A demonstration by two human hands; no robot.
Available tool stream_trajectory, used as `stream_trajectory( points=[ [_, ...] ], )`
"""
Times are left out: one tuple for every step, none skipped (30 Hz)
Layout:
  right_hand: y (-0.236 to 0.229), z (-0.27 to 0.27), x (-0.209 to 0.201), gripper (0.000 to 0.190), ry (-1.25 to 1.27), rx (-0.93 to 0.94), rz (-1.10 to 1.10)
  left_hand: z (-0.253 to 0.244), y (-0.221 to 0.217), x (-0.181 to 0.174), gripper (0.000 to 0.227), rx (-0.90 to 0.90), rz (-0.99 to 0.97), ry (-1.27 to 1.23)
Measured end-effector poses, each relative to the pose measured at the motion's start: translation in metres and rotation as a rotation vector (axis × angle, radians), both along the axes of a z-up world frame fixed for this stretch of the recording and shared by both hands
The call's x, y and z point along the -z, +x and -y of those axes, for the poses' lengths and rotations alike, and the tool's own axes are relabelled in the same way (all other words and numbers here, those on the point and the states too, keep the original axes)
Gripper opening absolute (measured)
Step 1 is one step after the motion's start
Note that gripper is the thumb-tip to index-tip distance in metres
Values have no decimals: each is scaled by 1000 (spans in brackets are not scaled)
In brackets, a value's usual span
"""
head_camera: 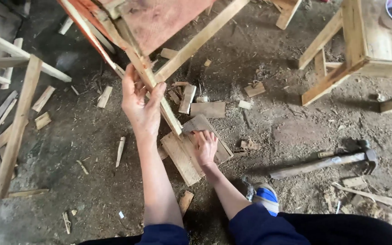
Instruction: The person sands a wooden leg of a stool using a sanding block, then applies a reddish-brown stain to the wood using a brush. The person works on the leg while sitting on the floor in a workshop.
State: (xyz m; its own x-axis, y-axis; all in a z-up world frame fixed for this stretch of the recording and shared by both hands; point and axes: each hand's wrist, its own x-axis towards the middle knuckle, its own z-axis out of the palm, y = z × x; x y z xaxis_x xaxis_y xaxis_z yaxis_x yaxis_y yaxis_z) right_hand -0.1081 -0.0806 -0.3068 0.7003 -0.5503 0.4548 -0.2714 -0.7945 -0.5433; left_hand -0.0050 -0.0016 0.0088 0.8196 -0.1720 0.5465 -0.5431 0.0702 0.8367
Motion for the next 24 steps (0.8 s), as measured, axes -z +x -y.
stream_trajectory(
  points=[
    [0,5,6,10,-1,4,-2,1,-1,-1,72,4,-2,-1],
    [0,9,12,10,13,29,9,2,-2,-2,71,7,-9,-2],
    [0,12,17,10,29,49,19,2,-4,-3,70,6,-18,-2],
    [-2,8,9,10,29,49,15,5,-5,-5,70,6,-22,-2],
    [-2,3,0,5,21,27,0,7,-6,-7,69,4,-16,-23],
    [-2,-4,-9,19,12,6,-15,8,-7,-9,68,1,-10,-43],
    [-4,-7,-13,19,11,-11,-11,7,-4,-5,68,-16,-6,-43],
    [-6,-11,-17,26,19,-5,-21,6,-2,0,69,-6,-2,-41],
    [-8,-15,-21,34,25,-5,-32,2,1,5,73,-2,0,-40],
    [-6,-16,-27,34,23,-29,-31,0,1,5,73,-26,2,-42],
    [-4,-14,-32,34,28,0,-49,-1,2,5,71,-31,7,-24],
    [-1,-13,-38,34,34,28,-67,-2,3,4,69,-37,13,-5],
    [11,-3,-27,34,25,10,-66,-3,5,9,69,-55,14,-13],
    [23,7,-15,33,148,50,38,-4,7,13,67,-34,-9,-39],
    [33,19,-4,33,272,95,139,-2,9,19,65,-6,-35,-65],
    [35,17,-33,33,265,83,136,-3,9,21,65,-17,-37,-73],
    [38,16,-64,32,367,58,278,-4,10,23,66,6,-70,-88],
    [41,14,-95,33,471,31,420,-4,11,24,67,30,-103,-102],
    [45,16,-121,33,461,19,419,-7,11,23,67,21,-101,-114],
    [50,17,-147,36,538,-36,482,-10,12,21,63,107,-174,-163],
    [53,16,-172,40,615,-89,541,-13,11,20,61,194,-249,-212],
    [57,16,-201,40,607,-100,535,-16,13,20,61,186,-249,-225],
    [61,15,-229,38,655,-197,574,-19,15,20,61,208,-276,-233],
    [65,15,-258,38,703,-295,612,-21,17,20,62,229,-303,-242]
  ],
)
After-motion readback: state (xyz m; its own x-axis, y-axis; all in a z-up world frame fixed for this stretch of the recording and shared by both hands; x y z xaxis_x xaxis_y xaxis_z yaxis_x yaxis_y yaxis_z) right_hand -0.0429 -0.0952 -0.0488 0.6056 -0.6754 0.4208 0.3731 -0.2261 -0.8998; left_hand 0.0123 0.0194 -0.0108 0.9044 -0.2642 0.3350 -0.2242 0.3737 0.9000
